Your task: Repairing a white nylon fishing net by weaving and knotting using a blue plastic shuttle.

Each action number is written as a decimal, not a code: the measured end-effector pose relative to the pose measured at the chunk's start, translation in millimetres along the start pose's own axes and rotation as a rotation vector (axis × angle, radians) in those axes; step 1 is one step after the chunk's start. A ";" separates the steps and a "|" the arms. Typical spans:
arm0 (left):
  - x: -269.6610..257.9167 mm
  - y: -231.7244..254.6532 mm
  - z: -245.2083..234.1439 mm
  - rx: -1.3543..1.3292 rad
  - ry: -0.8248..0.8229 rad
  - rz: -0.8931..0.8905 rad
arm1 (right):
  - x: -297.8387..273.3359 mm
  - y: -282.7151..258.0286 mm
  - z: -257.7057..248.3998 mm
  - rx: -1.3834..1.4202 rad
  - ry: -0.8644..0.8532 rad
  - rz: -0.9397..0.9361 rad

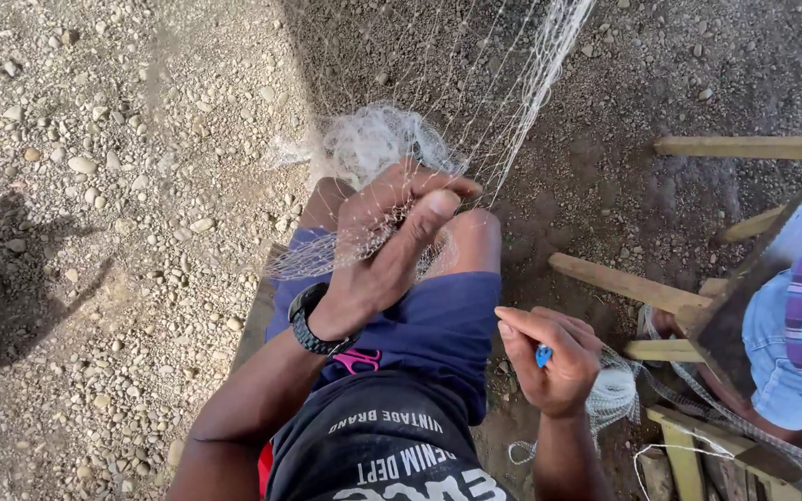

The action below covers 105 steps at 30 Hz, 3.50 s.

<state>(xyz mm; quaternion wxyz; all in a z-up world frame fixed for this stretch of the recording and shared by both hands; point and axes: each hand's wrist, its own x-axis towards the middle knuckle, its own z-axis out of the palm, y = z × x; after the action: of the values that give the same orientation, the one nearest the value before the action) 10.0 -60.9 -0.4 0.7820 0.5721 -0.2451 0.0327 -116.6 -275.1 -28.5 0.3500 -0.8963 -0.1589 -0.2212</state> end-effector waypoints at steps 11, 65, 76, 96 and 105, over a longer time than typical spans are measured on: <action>24.1 -28.1 23.8 -0.562 0.255 -0.292 | 8.4 7.7 17.4 0.072 0.128 0.078; 6.6 -19.0 -4.2 -0.807 0.336 -0.523 | 22.6 3.1 44.5 0.271 0.152 0.044; -2.6 -31.5 -9.7 -0.805 0.286 -0.518 | 24.7 -1.2 45.1 0.283 0.137 0.086; 4.1 -20.1 -15.0 -0.780 0.304 -0.568 | 28.4 -1.6 47.2 0.285 0.121 0.056; 12.7 9.8 -28.9 -0.239 0.386 -0.201 | 60.0 12.6 50.1 0.392 0.099 -0.049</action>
<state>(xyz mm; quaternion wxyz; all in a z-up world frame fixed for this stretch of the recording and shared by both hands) 27.9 -34.1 7.1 0.8758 0.4802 -0.0351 0.0341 -45.7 -241.3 -38.0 0.5197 -0.7950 -0.2032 -0.2381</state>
